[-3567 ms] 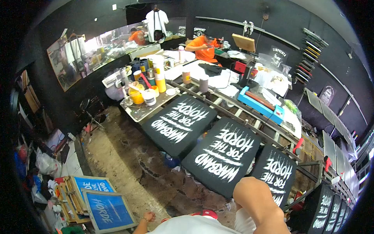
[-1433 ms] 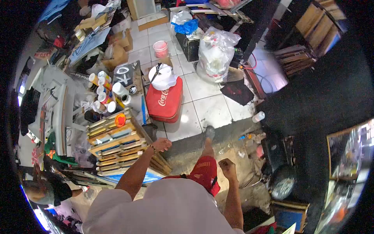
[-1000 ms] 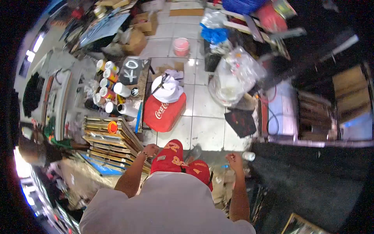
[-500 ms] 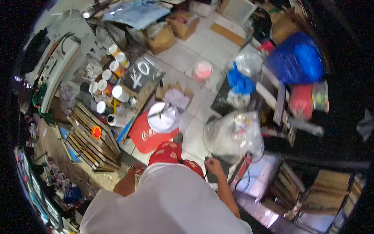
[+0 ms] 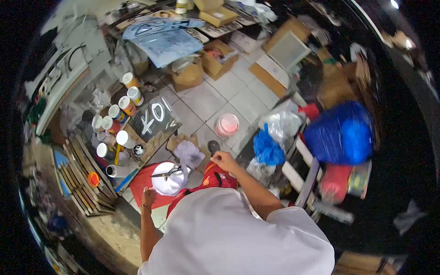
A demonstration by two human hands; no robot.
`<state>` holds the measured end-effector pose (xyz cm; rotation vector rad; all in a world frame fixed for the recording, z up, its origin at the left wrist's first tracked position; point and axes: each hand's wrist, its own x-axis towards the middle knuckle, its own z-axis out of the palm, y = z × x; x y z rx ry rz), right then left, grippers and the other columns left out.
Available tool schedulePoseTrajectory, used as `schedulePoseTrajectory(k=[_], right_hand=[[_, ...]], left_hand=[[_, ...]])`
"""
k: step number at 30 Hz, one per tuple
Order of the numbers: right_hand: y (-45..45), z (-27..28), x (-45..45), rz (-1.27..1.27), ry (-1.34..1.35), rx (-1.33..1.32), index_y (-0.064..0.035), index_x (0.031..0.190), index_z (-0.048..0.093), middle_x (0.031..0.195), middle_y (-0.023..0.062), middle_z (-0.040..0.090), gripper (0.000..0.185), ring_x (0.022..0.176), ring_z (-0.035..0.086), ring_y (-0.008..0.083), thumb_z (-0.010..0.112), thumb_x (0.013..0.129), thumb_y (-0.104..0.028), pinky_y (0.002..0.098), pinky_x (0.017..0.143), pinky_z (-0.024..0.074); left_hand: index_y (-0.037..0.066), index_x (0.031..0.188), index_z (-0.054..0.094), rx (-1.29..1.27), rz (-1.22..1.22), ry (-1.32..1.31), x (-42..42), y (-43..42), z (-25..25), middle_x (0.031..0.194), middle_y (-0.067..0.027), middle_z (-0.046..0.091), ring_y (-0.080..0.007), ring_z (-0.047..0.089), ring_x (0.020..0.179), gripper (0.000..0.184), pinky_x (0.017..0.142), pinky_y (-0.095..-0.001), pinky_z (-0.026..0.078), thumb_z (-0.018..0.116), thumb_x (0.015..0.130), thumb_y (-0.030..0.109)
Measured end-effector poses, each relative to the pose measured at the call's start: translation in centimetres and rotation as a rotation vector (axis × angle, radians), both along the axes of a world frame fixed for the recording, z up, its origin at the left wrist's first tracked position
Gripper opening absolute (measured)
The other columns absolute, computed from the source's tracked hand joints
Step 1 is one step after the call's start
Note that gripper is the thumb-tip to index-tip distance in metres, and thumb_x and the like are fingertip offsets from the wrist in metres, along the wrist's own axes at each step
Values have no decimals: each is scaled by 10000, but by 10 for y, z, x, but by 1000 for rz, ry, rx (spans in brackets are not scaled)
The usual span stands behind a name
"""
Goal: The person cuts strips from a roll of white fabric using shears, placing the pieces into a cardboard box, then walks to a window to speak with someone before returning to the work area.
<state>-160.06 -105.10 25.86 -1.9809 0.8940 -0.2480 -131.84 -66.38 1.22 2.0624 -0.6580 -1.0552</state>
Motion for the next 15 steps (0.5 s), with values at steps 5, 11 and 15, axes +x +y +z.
schedulePoseTrajectory(k=[5,11,15], right_hand=[[-124,-41,25,113,65,46,-32,806,635,688,14,619,192,646,544,76,700,884,-196,269,577,448],[-322,-112,-8,45,456,44,-41,824,656,719,48,634,149,631,562,90,620,899,-165,269,564,454],[-430,-104,-20,-315,296,624,-96,843,571,699,26,597,210,592,564,118,672,908,-268,266,523,472]], left_hand=[[5,1094,641,-47,568,471,-57,-85,63,861,-90,677,-176,667,706,271,563,-297,521,614,897,190],[-68,1070,621,303,846,528,-135,-180,72,815,-124,683,-206,655,729,321,563,-315,507,621,902,206],[-51,1049,660,94,772,346,-161,-251,122,873,-114,692,-189,650,709,353,590,-313,523,686,864,249]])
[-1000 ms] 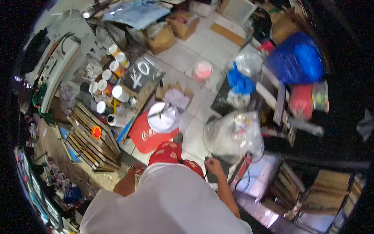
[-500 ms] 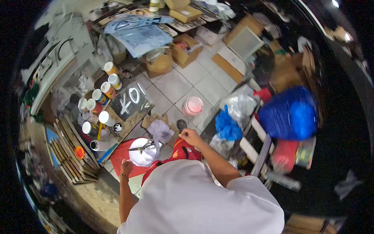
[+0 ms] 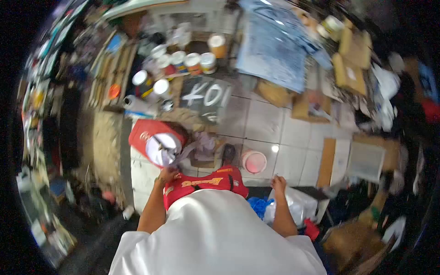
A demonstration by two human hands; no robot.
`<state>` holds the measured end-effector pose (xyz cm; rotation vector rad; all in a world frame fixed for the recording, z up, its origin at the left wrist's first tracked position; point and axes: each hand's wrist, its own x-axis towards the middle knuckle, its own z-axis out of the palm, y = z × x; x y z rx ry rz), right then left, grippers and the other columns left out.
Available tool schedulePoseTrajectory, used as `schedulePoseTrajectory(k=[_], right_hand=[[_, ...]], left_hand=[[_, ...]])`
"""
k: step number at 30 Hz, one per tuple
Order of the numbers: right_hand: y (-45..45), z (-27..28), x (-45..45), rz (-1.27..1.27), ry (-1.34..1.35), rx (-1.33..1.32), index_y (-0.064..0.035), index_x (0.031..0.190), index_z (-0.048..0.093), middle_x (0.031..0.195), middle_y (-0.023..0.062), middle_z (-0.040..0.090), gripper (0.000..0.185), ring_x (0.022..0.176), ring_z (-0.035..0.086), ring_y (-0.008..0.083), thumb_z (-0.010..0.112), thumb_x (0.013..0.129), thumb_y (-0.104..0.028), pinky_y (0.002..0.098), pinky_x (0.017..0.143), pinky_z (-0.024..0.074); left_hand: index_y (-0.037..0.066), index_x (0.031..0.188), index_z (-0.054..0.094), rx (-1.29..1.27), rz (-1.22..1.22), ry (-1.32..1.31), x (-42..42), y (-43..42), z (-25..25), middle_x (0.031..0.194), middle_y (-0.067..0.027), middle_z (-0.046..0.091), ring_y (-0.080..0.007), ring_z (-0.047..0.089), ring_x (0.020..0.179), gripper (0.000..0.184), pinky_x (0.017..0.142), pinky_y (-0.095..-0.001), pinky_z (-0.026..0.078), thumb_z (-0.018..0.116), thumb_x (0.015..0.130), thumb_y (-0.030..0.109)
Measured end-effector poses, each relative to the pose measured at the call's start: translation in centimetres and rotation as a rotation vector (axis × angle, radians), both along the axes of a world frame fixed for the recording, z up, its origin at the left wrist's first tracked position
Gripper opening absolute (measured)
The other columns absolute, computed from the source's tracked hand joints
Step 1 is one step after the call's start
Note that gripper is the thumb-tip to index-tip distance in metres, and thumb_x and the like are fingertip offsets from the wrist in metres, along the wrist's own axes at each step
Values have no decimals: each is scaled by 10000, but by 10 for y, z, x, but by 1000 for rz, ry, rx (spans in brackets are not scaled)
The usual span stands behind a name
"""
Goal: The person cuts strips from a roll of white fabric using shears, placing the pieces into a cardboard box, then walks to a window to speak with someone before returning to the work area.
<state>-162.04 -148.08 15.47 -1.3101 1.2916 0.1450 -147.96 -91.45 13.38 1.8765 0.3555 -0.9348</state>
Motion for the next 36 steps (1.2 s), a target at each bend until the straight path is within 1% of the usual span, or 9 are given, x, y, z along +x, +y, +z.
schedulePoseTrajectory(k=[5,7,13,20,23,25,28,31,36], right_hand=[[-61,0,20,226,114,4,-88,831,552,724,45,623,255,588,567,117,677,916,-292,265,515,476],[-56,7,44,241,86,-25,-83,826,547,722,44,617,255,600,564,115,676,918,-283,261,524,475],[-26,59,110,603,-342,-230,-66,798,534,715,26,580,226,643,537,82,659,936,-196,224,592,461],[-24,57,199,1059,-312,-296,-53,805,536,743,27,595,175,656,534,80,644,931,-105,229,605,453],[-21,20,265,1213,-261,-251,-33,804,550,727,12,586,182,638,520,77,658,924,-117,232,598,445],[-25,-28,304,1601,-360,-337,-23,765,580,697,-5,585,216,622,519,76,677,908,-152,232,591,441],[42,-43,341,1600,-330,-161,-6,755,581,674,7,564,240,628,504,84,695,891,-166,261,571,422],[96,-77,352,1746,-329,-114,3,766,587,663,58,570,244,627,538,138,714,866,-181,307,570,435],[219,-153,341,2217,-782,-23,13,813,599,746,159,583,242,656,575,306,724,831,-193,371,600,457]], left_hand=[[23,1098,678,2,431,41,-6,-16,-7,816,-90,687,-150,640,629,315,502,-321,502,650,862,230],[71,1099,692,101,342,59,-16,-8,-29,776,-87,679,-137,637,625,327,517,-308,498,674,835,264],[79,921,748,462,110,-66,-24,5,-108,948,-176,717,-355,686,903,260,832,-428,536,674,780,284],[53,961,730,518,537,-140,3,-25,-128,985,-205,702,-374,669,957,248,874,-452,523,633,810,224],[17,1046,680,658,649,-123,21,-35,-150,1038,-219,675,-404,641,980,275,882,-461,510,624,828,174],[-2,1087,628,873,706,-273,22,-41,-179,1029,-230,646,-420,633,946,308,862,-478,506,648,818,145],[-2,1109,584,993,820,-322,31,-56,-169,995,-230,632,-422,635,910,349,831,-500,507,670,798,131],[11,1104,581,1029,852,-301,38,-64,-155,977,-225,638,-407,648,884,388,800,-497,521,715,758,125],[23,1131,541,927,814,-249,36,-42,-154,946,-202,657,-389,664,830,485,718,-460,528,758,704,106]])
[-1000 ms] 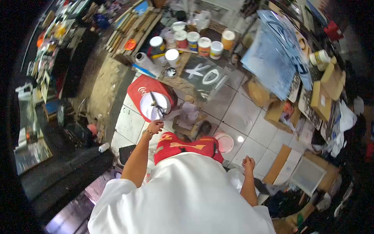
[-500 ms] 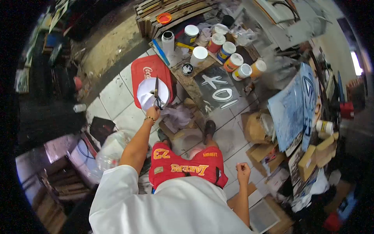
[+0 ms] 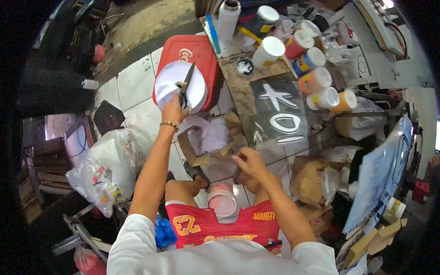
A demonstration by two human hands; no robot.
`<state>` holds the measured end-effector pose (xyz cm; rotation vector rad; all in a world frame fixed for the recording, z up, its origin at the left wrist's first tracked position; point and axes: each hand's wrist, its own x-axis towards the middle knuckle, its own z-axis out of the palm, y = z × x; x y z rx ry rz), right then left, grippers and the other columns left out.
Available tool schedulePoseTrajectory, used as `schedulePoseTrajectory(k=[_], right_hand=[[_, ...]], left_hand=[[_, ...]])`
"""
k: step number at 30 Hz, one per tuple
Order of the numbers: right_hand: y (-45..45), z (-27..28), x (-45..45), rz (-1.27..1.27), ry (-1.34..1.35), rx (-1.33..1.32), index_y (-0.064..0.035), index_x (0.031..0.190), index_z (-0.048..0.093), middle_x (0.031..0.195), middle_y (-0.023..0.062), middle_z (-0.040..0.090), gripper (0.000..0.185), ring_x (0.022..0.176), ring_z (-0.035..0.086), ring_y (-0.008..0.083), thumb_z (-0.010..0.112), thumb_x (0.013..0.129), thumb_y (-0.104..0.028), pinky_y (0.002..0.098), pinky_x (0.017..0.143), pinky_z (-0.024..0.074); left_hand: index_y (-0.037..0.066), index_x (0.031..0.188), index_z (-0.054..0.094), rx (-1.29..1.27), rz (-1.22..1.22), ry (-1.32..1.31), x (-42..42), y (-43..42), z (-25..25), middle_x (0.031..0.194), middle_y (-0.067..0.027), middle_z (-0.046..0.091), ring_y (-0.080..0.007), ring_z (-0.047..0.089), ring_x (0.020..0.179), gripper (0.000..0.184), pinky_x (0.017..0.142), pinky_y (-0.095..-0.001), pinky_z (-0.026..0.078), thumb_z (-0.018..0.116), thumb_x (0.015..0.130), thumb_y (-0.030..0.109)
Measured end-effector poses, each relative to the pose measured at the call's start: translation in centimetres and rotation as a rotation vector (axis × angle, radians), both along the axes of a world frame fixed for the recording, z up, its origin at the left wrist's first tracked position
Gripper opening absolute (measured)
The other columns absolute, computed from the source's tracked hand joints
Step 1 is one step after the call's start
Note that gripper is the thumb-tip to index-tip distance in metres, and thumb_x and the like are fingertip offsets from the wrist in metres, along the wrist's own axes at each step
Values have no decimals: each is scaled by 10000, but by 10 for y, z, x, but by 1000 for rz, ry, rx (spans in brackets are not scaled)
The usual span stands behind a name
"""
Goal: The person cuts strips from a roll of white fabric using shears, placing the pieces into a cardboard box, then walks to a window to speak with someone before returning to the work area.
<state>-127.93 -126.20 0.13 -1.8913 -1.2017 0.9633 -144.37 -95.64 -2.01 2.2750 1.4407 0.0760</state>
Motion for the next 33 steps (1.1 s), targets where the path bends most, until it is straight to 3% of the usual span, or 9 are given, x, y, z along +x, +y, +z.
schedulePoseTrajectory(k=[4,10,16,18,23,24,29,31,33], right_hand=[[115,-49,-17,80,-113,277,3,821,615,752,152,586,201,692,590,317,701,837,-178,398,634,463],[241,-60,-50,10,-196,556,2,860,650,805,155,625,254,751,620,334,695,843,-247,433,684,488],[286,-79,-71,-9,-477,338,4,1153,599,994,226,654,600,911,634,397,706,788,-460,490,785,501],[296,-88,-69,39,-511,350,-15,1104,631,953,212,664,509,880,648,381,708,776,-397,489,767,511],[303,-89,-62,40,-124,498,10,872,680,812,179,696,355,742,687,298,713,789,-333,385,698,533],[295,-86,-65,35,-107,514,15,877,678,809,175,695,360,733,685,283,713,799,-335,375,690,532],[224,-67,-78,7,-59,486,18,926,675,819,177,695,372,727,680,263,710,820,-336,355,685,530],[188,-93,-78,203,55,-60,10,924,679,789,177,691,355,734,678,297,717,811,-324,384,703,526],[168,-170,-73,264,-12,-112,4,974,671,842,186,685,354,793,671,325,719,802,-302,410,741,520]], left_hand=[[28,1268,480,-622,128,-624,-27,16,-3,841,-77,628,-165,638,742,622,638,-264,488,723,696,38],[-15,1332,416,-631,155,-1305,-76,-26,43,848,-63,607,-144,620,699,712,621,-276,526,793,732,47],[-4,1252,464,-419,307,-1374,-126,-36,-15,830,-51,590,-138,600,629,604,549,-270,509,794,750,56],[-11,1198,477,-358,411,-1294,-135,-43,-32,822,-40,580,-146,599,618,534,521,-280,495,778,760,38],[-34,1220,410,-377,398,-1383,-146,-40,-53,1036,-183,635,-289,690,876,504,823,-412,575,695,812,42],[-36,1212,392,-360,367,-1417,-143,-42,-52,1107,-222,632,-320,671,992,498,871,-437,557,683,819,56],[-31,1191,401,-378,363,-1375,-142,-41,-54,1095,-225,640,-308,672,979,501,875,-417,557,690,784,4],[-30,1193,404,-336,324,-1343,-145,-42,-58,1070,-224,650,-308,677,954,505,871,-413,559,692,780,8],[-74,1279,343,-386,348,-1400,-145,-45,-59,1058,-234,659,-297,690,931,653,811,-374,570,749,777,27]])
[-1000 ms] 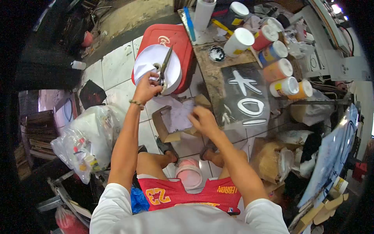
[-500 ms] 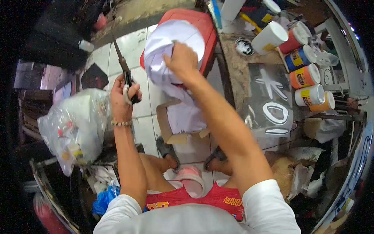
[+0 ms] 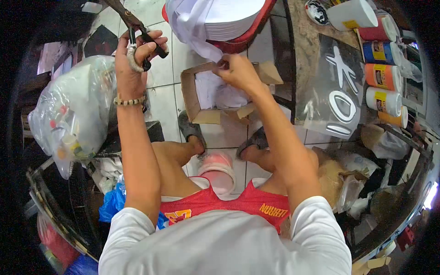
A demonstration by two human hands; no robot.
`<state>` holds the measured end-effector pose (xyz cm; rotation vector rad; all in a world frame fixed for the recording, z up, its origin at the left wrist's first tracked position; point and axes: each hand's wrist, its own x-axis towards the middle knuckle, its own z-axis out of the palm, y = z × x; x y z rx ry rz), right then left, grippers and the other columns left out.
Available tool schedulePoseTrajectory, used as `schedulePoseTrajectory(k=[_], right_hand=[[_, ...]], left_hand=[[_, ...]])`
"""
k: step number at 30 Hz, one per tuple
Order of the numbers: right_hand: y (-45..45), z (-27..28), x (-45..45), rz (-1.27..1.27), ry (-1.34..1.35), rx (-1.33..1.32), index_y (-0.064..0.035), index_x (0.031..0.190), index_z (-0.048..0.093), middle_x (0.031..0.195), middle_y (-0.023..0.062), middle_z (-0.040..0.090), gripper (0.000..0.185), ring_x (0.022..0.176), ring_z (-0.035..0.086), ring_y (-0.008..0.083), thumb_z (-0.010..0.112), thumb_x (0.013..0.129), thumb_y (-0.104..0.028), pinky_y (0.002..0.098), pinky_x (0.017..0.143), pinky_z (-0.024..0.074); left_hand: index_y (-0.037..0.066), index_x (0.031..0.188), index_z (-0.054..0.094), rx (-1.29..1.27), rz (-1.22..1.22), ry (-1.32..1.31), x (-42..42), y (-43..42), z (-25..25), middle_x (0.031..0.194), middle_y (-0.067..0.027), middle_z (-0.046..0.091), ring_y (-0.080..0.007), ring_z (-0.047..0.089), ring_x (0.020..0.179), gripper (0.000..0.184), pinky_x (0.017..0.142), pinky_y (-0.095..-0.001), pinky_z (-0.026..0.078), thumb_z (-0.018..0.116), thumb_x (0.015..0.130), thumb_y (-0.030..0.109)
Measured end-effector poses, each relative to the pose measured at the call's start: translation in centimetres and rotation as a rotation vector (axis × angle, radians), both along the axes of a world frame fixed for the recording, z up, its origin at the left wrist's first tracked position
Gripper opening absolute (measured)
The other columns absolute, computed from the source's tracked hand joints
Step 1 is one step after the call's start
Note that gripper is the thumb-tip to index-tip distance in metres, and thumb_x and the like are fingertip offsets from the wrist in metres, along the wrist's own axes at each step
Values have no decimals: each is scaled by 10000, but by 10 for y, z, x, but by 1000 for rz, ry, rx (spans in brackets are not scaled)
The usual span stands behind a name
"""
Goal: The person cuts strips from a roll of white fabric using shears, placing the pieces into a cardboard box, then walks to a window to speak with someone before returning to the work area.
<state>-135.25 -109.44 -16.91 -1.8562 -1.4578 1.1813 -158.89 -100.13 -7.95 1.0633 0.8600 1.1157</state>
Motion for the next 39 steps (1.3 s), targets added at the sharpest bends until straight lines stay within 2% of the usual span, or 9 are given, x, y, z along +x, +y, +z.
schedulePoseTrajectory(k=[5,12,15,17,21,26,28,33,39], right_hand=[[15,-122,3,37,-234,222,-35,1275,526,1179,255,561,589,1129,536,423,732,750,-207,485,957,438],[41,-200,6,80,-183,294,-53,1231,551,1178,270,569,522,1125,545,410,735,774,-224,518,972,424],[27,-199,14,145,-205,139,-68,1192,568,1110,279,601,463,1052,585,404,726,798,-253,493,913,459],[29,-190,14,94,-62,117,-68,1115,586,992,204,645,374,919,622,313,706,825,-273,423,820,482],[14,-168,16,51,262,69,-42,1010,598,922,64,617,269,857,523,146,668,856,-252,305,740,444],[11,-147,22,-11,452,-25,-34,999,601,985,84,635,249,942,532,153,672,833,-205,308,869,423],[25,-172,23,22,393,-28,-33,988,605,1002,87,638,248,975,538,157,693,804,-174,318,930,405],[30,-167,-1,25,279,37,-6,1037,553,901,78,620,312,775,565,156,715,792,-113,299,675,473],[0,-143,12,-196,464,70,-27,1019,532,878,43,601,254,777,549,123,701,850,-114,294,656,459]], left_hand=[[-63,1277,355,1,-20,22,-6,-5,0,1049,-233,663,-305,689,946,648,821,-374,567,749,769,13],[-50,1225,437,171,-44,196,-14,-5,8,1099,-213,651,-329,669,998,503,890,-420,550,693,802,48],[-50,1222,447,209,-155,222,-22,-5,8,1110,-212,644,-327,666,997,488,889,-414,553,683,803,35],[-63,1315,412,199,-47,162,-7,-32,35,1030,-181,643,-258,669,906,666,772,-357,553,719,761,140],[-79,1269,425,180,-60,165,-5,-41,41,1010,-172,645,-244,669,869,652,749,-341,554,733,726,110],[-76,1278,418,190,-72,102,2,-45,40,1016,-169,648,-254,673,886,661,765,-339,559,740,738,128],[-53,1225,441,233,-201,30,1,-35,29,1113,-218,638,-322,663,1001,490,885,-412,556,677,802,25],[-33,1303,391,277,-251,-29,2,-46,34,1104,-209,656,-280,677,993,669,844,-341,546,768,753,4],[-26,1352,355,188,-365,106,-6,-51,32,1094,-194,651,-266,664,1016,758,882,-350,530,788,732,26]])
